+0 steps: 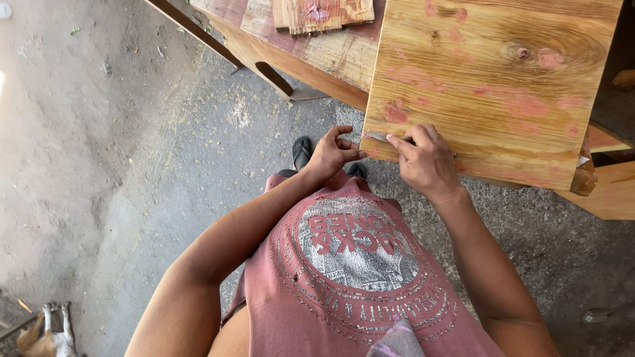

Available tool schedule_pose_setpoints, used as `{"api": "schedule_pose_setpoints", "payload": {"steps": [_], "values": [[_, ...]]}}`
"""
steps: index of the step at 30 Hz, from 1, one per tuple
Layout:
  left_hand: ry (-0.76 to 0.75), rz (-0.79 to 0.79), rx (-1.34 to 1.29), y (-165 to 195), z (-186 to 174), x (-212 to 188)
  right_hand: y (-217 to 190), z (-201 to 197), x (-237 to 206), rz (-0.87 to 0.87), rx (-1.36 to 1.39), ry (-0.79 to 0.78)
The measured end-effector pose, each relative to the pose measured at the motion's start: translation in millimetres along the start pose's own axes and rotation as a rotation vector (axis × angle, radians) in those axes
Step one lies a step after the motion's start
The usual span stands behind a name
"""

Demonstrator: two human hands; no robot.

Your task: The person uses a knife to scrape pink paint residue from wooden furniture boards resting on a workbench, working spot by spot across the surfaces. They wipe the area with a cloth, press small paper pieces onto a board edge, and carry a board away at the end.

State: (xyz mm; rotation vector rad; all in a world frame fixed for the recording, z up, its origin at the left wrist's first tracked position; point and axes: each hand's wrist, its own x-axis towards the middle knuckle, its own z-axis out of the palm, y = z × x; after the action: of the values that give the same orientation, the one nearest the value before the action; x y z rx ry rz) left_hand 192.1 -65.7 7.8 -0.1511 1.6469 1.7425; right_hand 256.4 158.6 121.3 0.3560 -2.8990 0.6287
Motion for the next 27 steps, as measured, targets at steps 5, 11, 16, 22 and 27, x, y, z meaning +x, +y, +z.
{"api": "schedule_pose_setpoints", "payload": {"steps": [5, 11, 16, 22, 27], "values": [[0.011, 0.022, 0.083, -2, 0, 4, 13, 3, 8, -0.074, -0.063, -0.022], [0.017, 0.014, 0.127, 1, -1, 4, 30, 2, 10, -0.008, -0.146, -0.005], [0.087, 0.001, 0.136, 3, -1, 1, 24, 8, -4, -0.035, -0.03, -0.094], [0.124, 0.048, 0.321, 7, 0, -2, 5, 11, -10, -0.063, -0.051, -0.014], [0.156, 0.092, 0.467, 12, -1, -1, 8, -4, -9, 0.023, 0.073, -0.042]]}}
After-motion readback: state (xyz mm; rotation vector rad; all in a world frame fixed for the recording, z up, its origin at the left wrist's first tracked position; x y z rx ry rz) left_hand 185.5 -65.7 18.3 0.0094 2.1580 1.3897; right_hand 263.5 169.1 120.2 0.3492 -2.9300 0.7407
